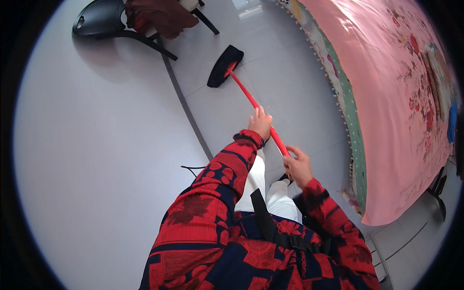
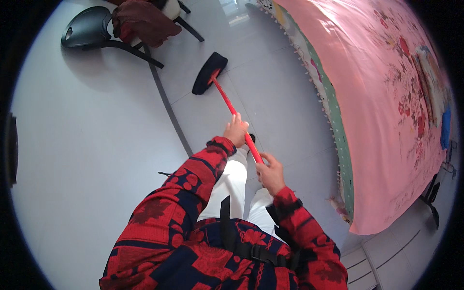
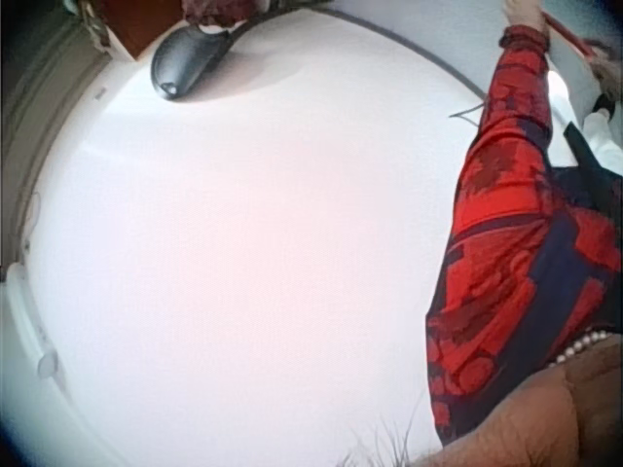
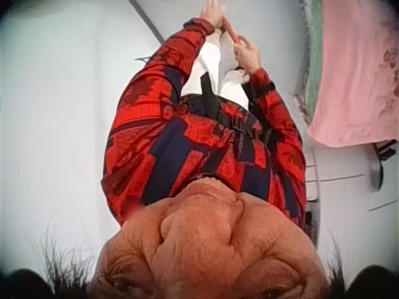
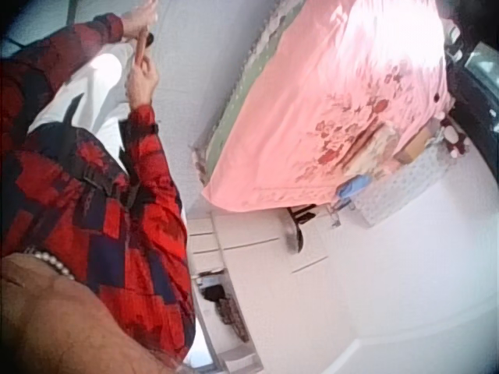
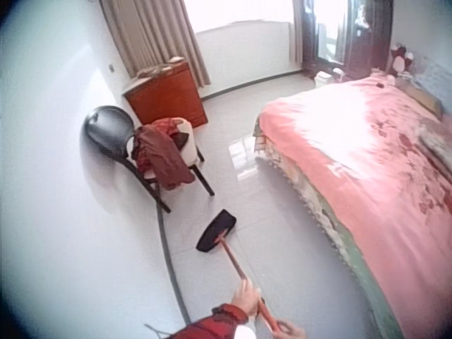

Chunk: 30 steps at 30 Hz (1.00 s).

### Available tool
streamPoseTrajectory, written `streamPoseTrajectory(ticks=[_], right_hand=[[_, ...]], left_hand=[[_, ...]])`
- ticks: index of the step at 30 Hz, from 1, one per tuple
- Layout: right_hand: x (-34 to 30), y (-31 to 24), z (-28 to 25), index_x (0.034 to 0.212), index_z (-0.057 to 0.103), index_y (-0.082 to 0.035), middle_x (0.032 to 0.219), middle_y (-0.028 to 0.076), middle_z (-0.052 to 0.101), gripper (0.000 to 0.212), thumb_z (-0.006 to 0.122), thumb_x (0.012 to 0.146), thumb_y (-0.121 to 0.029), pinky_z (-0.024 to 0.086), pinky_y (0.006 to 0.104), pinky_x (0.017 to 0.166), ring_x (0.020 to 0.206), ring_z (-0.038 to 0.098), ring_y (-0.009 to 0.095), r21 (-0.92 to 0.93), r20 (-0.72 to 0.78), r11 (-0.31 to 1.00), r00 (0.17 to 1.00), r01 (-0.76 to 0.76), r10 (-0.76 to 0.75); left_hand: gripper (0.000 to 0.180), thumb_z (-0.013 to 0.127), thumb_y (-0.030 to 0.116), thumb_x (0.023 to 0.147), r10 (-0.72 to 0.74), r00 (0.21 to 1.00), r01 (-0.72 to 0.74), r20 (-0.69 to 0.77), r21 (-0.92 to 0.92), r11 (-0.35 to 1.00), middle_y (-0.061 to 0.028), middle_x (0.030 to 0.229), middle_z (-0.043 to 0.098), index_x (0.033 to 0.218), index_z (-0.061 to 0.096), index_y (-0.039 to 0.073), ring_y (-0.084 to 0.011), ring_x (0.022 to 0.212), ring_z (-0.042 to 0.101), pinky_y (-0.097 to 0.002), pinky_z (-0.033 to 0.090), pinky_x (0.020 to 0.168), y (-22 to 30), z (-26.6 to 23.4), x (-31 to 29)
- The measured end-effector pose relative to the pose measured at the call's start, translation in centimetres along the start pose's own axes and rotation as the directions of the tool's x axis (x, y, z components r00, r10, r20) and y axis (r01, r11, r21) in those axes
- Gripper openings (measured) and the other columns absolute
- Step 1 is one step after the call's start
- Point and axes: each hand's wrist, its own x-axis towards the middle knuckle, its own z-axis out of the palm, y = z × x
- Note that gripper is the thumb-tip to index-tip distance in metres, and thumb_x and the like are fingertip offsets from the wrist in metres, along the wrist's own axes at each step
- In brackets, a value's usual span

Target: The person sweeps the tiled floor of a bedroom using a red-handled broom. They move the broom back and forth across the floor, covering areas near a bed, a cabinet, and a foot bath machine.

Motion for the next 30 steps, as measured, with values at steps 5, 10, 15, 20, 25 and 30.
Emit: streamPoseTrajectory(ticks=[5,10,15,20,25,30], right_hand=[[-9.4,6.0,-8.2,0.120,0.055,-0.006,0.064,0.000,0.051,0.037,0.055,0.083,-0.007,0.032,0.0230,0.036,0.044,0.043,0.006,-0.007,-0.125,0.999,0.991,-0.053,0.052],[-18.9,10.6,-14.6,0.122,0.053,-0.007,0.065,0.002,0.051,0.039,0.055,0.084,-0.005,0.036,0.0230,0.039,0.047,0.046,0.008,0.012,-0.248,0.991,0.959,-0.135,0.134],[-25.2,12.9,-17.3,0.122,0.051,0.001,0.071,0.003,0.056,0.041,0.058,0.082,-0.002,0.041,0.0222,0.048,0.054,0.050,0.008,0.018,-0.258,1.000,0.966,0.002,0.002],[-24.8,10.9,-17.2,0.122,0.050,0.005,0.074,0.002,0.057,0.042,0.060,0.082,-0.002,0.040,0.0205,0.052,0.059,0.051,0.008,-0.137,-0.239,0.989,0.967,0.058,-0.090],[-17.3,5.1,-13.3,0.124,0.051,0.001,0.070,0.000,0.053,0.042,0.058,0.083,-0.004,0.038,0.0212,0.046,0.055,0.047,0.007,-0.084,-0.041,0.996,0.999,0.009,-0.013],[-4.7,-1.0,-4.7,0.124,0.052,-0.001,0.068,0.001,0.052,0.042,0.057,0.083,-0.004,0.037,0.0224,0.044,0.053,0.047,0.007,-0.133,0.117,0.990,0.993,0.040,-0.024]], left_hand=[[0.024,0.057,0.019,0.081,0.126,0.984,-0.128,0.122,0.013,0.992,-0.0352,0.139,0.032,0.098,0.065,0.004,-0.0497,0.130,0.028,-0.0502,0.038,0.094,9.6,6.6,-5.2],[0.026,0.067,0.021,0.073,0.284,0.951,-0.278,0.122,-0.063,0.959,-0.0329,0.132,0.040,0.093,0.065,0.005,-0.0526,0.123,0.036,-0.0596,0.036,0.095,20.2,9.8,-11.8],[0.023,0.071,0.025,0.069,0.602,0.684,-0.576,0.412,-0.201,0.792,-0.0127,0.096,0.063,0.087,0.070,0.011,-0.0366,0.107,0.053,-0.0670,0.031,0.096,24.4,7.3,-13.3],[0.016,0.071,0.025,0.067,0.612,0.702,-0.623,0.365,-0.101,0.775,-0.0054,0.078,0.063,0.078,0.071,0.013,-0.0271,0.088,0.060,-0.0692,0.030,0.094,23.8,5.2,-12.8],[0.007,0.067,0.018,0.070,0.481,0.841,-0.500,0.247,0.019,0.866,-0.0048,0.077,0.063,0.074,0.069,0.013,-0.0264,0.085,0.061,-0.0632,0.036,0.084,15.5,2.9,-7.5],[0.007,0.065,0.017,0.071,0.213,0.962,-0.247,0.172,0.211,0.946,-0.0041,0.078,0.064,0.076,0.070,0.015,-0.0258,0.085,0.061,-0.0572,0.038,0.081,2.6,-1.6,-0.7]])
